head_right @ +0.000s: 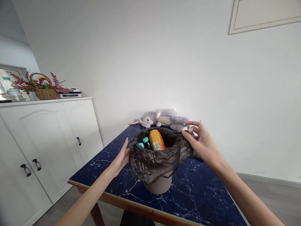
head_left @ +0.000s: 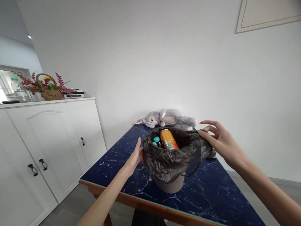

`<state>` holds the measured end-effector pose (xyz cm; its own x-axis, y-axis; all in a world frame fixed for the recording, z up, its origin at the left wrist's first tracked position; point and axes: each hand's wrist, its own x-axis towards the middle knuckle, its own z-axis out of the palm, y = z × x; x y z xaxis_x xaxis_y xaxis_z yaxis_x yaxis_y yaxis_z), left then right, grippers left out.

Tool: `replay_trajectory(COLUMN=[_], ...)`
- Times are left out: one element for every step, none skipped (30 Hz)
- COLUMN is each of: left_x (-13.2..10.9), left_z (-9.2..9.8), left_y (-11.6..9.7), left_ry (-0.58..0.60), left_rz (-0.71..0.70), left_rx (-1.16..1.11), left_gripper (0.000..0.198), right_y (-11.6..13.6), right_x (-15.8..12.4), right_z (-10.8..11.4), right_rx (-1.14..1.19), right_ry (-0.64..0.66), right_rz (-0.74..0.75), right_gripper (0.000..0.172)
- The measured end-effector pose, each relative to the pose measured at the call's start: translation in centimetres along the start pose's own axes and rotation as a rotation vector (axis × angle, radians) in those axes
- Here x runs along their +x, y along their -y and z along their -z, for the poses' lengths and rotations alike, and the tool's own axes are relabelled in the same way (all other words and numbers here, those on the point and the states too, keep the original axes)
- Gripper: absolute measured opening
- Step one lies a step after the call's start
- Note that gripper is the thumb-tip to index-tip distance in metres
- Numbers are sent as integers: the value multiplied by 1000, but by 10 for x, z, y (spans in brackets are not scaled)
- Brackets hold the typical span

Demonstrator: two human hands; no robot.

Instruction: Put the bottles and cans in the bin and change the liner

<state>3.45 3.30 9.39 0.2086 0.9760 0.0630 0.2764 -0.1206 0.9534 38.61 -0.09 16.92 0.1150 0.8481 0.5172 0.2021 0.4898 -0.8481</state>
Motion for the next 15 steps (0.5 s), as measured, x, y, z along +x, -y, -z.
replay_trajectory(left_x=[0, 1, 1, 1, 1, 0, -1, -2, -5, -8, -11, -14, -17, -20, -22], left_z=[-3, -4, -5, -4, -2, -1, 1, 2, 2, 3, 2, 2, 1, 0, 0], left_y=[-16, -30, -41, -51, -59, -66, -72, -79, -85, -92, -99, -106, -112, -117, -121], left_ry=[-38, -95, -165, -231, -286, -330, -360, -379, -387, -391, -395, -398, -403, -420, -448], left_rz=[17, 23, 13, -13, -51, -98, -150, -207, -263, -314, -360, -396, -420, -438, -450], left_rx=[-96, -175, -241, -298, -347, -387, -415, -435, -445, -451, -457, -466, -476, -489, -505], left_gripper=[71, 59, 49, 43, 39, 37, 35, 34, 32, 30, 29, 29, 31, 33, 35], right_y=[3, 6, 8, 10, 11, 11, 11, 9, 7, 4, 2, -1, -4, -7, -9], right_x=[0, -1, -1, -1, -2, -3, -4, -5, -7, -9, -11, -14, -17, -19, -21], right_z=[2, 4, 7, 9, 11, 12, 14, 15, 17, 18, 19, 20, 22, 24, 27], right_rx=[-20, -38, -58, -81, -106, -136, -168, -197, -221, -244, -267, -290, -314, -339, -362], right_ry=[-9, -18, -26, -35, -48, -65, -86, -115, -148, -185, -225, -264, -309, -358, -403], right_rz=[15, 26, 33, 38, 44, 54, 65, 80, 95, 109, 120, 129, 138, 147, 151], right_gripper=[58, 58, 57, 56, 55, 54, 52, 51, 50, 50, 50, 49, 49, 48, 48])
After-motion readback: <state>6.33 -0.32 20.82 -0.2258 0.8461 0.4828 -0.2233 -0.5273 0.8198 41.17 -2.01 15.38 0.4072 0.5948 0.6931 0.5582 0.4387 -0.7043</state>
